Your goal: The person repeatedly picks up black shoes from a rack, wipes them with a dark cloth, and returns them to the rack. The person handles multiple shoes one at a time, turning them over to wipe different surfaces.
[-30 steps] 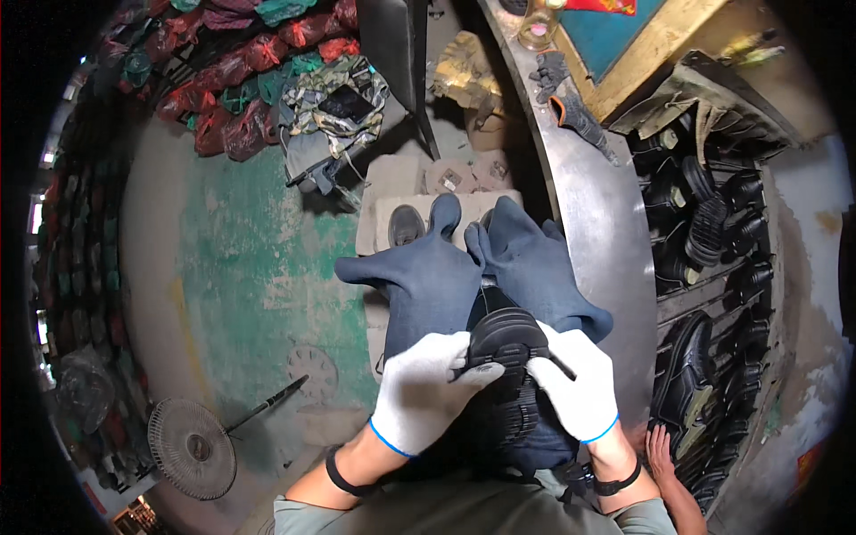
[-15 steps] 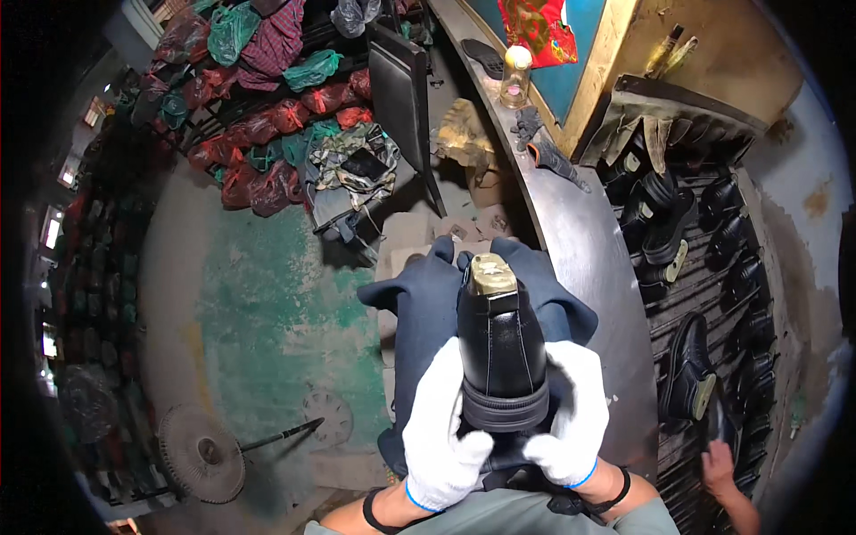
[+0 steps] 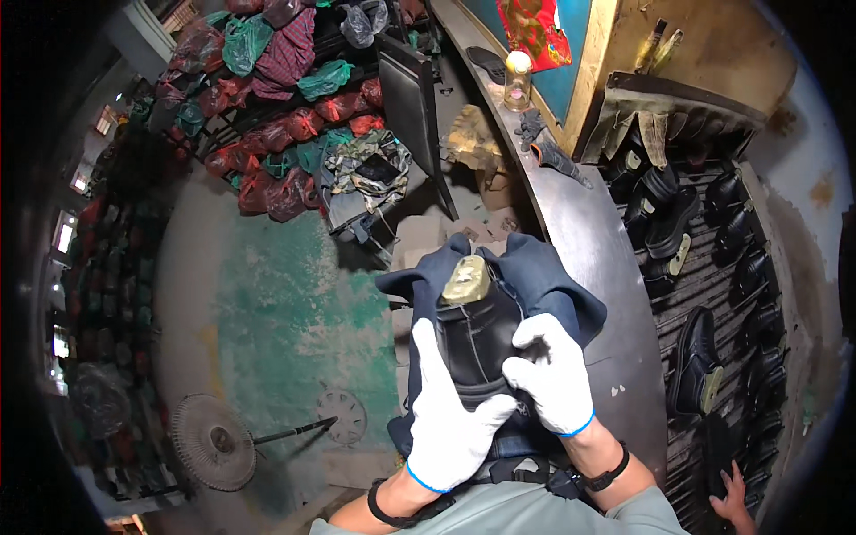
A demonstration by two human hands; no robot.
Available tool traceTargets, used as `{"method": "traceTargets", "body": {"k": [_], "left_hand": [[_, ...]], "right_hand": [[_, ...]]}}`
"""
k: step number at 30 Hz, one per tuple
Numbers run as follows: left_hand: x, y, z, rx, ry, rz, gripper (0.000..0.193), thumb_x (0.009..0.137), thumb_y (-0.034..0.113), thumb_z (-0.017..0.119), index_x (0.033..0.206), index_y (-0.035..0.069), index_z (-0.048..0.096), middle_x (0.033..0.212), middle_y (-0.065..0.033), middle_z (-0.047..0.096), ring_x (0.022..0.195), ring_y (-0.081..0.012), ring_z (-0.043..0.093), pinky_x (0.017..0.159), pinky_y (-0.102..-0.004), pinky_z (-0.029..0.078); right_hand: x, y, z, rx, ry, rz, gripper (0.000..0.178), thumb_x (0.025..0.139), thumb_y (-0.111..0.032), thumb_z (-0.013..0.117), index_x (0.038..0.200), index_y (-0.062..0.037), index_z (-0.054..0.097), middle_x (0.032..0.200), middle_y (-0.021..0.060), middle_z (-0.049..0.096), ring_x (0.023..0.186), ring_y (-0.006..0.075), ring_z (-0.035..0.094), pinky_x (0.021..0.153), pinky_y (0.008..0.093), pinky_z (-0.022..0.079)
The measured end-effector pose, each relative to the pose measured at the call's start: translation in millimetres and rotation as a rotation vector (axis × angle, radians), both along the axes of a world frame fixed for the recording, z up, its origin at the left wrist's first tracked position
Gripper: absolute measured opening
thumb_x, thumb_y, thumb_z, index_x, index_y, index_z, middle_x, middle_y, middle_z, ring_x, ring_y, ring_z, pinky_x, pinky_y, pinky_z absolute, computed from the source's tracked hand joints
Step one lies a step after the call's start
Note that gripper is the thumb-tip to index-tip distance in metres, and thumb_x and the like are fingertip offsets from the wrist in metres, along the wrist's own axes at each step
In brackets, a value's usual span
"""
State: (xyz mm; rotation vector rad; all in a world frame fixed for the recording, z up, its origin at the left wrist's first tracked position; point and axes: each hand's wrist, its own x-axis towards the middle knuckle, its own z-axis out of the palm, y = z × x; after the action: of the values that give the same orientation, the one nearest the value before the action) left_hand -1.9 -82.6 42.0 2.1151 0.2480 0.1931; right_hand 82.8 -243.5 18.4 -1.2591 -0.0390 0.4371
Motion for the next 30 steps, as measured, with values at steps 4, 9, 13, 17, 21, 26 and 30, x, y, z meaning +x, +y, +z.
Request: {"method": "traceTargets", "body": {"k": [4, 9, 13, 17, 21, 26, 30], "left_hand": [[13, -11, 14, -0.084, 0.055, 0.157, 0.123, 0.087, 0.019, 0.095, 0.175, -0.008, 0.014, 0.140, -0.0207, 0.074, 0.114, -0.0218, 0.077, 0.099, -0.0368, 0.063], [-4, 5, 3, -0.035, 0.061, 0.178, 0.112, 0.088, 0.009, 0.083, 0.176, -0.007, 0.015, 0.138, -0.0274, 0.072, 0.119, -0.0291, 0.075, 0.106, -0.0401, 0.059], [-19, -10, 1, 0.383, -0.182, -0.249, 0.092, 0.087, 0.016, 0.085, 0.163, -0.007, 0.039, 0.151, -0.0293, 0.065, 0.133, -0.0405, 0.068, 0.116, -0.0483, 0.053], [-22, -17, -24, 0.835, -0.094, -0.764, 0.077, 0.091, 0.022, 0.083, 0.159, -0.003, 0.057, 0.164, -0.0254, 0.057, 0.152, -0.0497, 0.052, 0.126, -0.0577, 0.042], [-2, -16, -10, 0.815, -0.051, -1.002, 0.113, 0.094, 0.030, 0.086, 0.178, -0.003, 0.017, 0.164, -0.0251, 0.055, 0.149, -0.0393, 0.056, 0.128, -0.0506, 0.041], [31, -12, -41, -0.601, 0.041, 0.125, 0.100, 0.109, 0.061, 0.064, 0.178, 0.002, 0.022, 0.176, -0.0192, 0.041, 0.161, -0.0377, 0.041, 0.136, -0.0525, 0.027], [89, 13, -38, -1.109, -0.097, -0.381, 0.092, 0.114, 0.075, 0.032, 0.176, 0.007, 0.032, 0.175, -0.0197, 0.044, 0.159, -0.0367, 0.045, 0.135, -0.0533, 0.031]], "right_hand": [[-12, 12, -17, -0.117, -0.301, -0.109, 0.030, 0.091, 0.002, 0.081, 0.118, -0.0044, 0.070, 0.106, 0.0029, 0.067, 0.099, 0.0126, 0.065, 0.087, 0.0293, 0.055], [-29, -11, -34, 0.265, 0.106, -0.128, 0.066, 0.101, -0.007, 0.078, 0.162, -0.0071, 0.052, 0.145, 0.0091, 0.062, 0.128, 0.0189, 0.064, 0.109, 0.0356, 0.055], [-38, -57, -63, 0.682, 0.599, -0.081, 0.065, 0.109, -0.027, 0.073, 0.167, -0.0133, 0.047, 0.148, 0.0079, 0.061, 0.132, 0.0223, 0.064, 0.114, 0.0431, 0.053], [-35, -57, -79, 0.636, 0.949, -0.033, 0.010, 0.102, -0.017, 0.078, 0.108, -0.0093, 0.077, 0.093, 0.0053, 0.081, 0.076, 0.0176, 0.078, 0.068, 0.0291, 0.063], [-50, -62, -118, 0.634, 0.866, -0.024, 0.014, 0.091, -0.012, 0.080, 0.103, -0.0075, 0.077, 0.090, 0.0065, 0.080, 0.070, 0.0194, 0.076, 0.067, 0.0320, 0.063], [-54, -66, -82, 0.444, 0.300, 0.064, 0.087, 0.078, -0.005, 0.081, 0.158, -0.0051, 0.046, 0.126, 0.0090, 0.069, 0.112, 0.0199, 0.066, 0.100, 0.0330, 0.052], [-53, -89, -46, 0.037, -0.401, 0.133, 0.122, 0.074, -0.008, 0.076, 0.180, -0.0040, 0.017, 0.171, 0.0225, 0.041, 0.161, 0.0360, 0.041, 0.135, 0.0472, 0.030]]}}
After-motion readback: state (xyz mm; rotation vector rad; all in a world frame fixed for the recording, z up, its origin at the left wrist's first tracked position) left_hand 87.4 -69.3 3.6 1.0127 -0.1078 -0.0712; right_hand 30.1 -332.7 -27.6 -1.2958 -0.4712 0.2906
